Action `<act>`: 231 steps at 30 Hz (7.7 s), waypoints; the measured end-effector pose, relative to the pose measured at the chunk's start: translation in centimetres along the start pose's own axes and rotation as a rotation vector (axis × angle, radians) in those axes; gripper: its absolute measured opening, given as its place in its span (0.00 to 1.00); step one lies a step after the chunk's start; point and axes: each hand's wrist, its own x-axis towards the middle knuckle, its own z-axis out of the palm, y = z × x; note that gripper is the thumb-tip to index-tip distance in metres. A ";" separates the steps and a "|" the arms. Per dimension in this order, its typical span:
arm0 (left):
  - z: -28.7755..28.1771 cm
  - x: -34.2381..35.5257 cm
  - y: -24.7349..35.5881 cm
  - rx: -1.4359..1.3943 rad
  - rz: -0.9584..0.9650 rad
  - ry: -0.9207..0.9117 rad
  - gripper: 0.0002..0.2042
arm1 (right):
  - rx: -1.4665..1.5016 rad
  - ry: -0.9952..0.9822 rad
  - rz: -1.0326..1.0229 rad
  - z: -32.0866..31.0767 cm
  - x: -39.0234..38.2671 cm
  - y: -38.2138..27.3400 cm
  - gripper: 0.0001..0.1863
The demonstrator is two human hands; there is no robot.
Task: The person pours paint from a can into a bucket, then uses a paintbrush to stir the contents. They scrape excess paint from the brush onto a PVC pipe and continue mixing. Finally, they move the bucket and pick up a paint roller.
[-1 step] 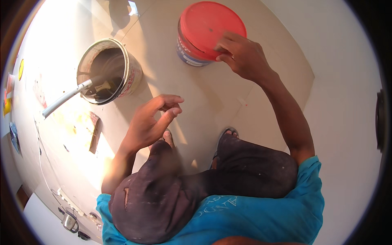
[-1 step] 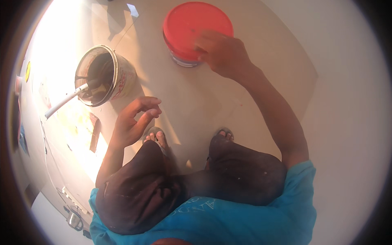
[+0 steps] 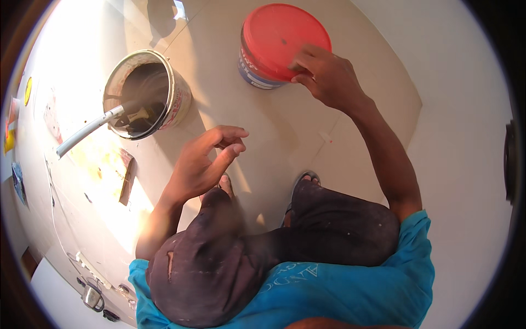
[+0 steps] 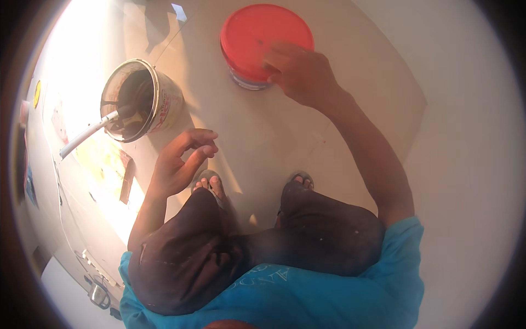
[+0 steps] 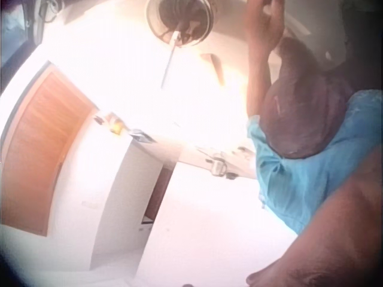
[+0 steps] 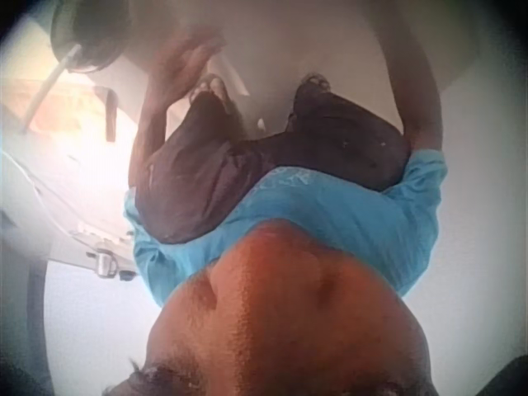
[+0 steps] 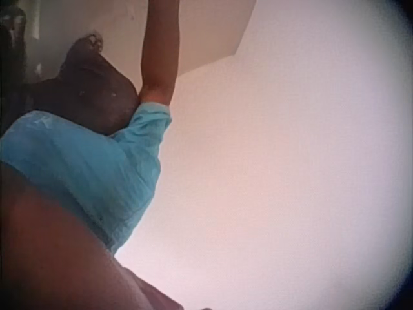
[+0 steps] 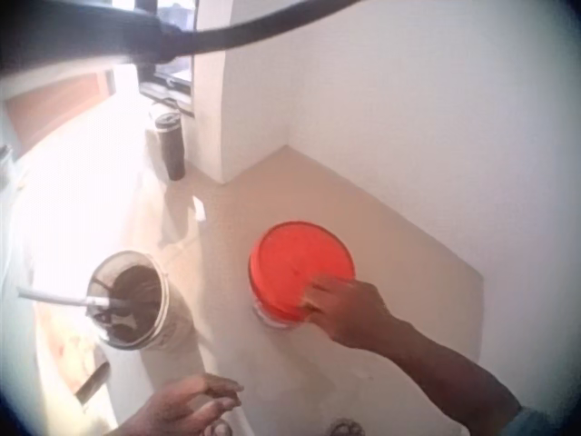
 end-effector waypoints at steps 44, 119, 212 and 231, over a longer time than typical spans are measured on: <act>0.0 26.5 -1.8 0.130 -0.704 0.609 0.23 | 0.136 -0.610 0.470 5.5 21.2 10.1 0.20; 9.4 23.6 0.5 -0.284 -1.281 1.390 0.29 | 0.312 -0.555 0.790 5.1 12.3 15.5 0.35; -11.3 -3.5 -7.0 -0.371 -0.952 1.067 0.24 | 0.870 -0.404 0.381 1.3 23.8 -15.3 0.11; -18.3 -16.9 21.9 -0.562 -0.718 1.458 0.15 | 0.592 -0.549 -0.148 -23.0 27.1 -40.8 0.10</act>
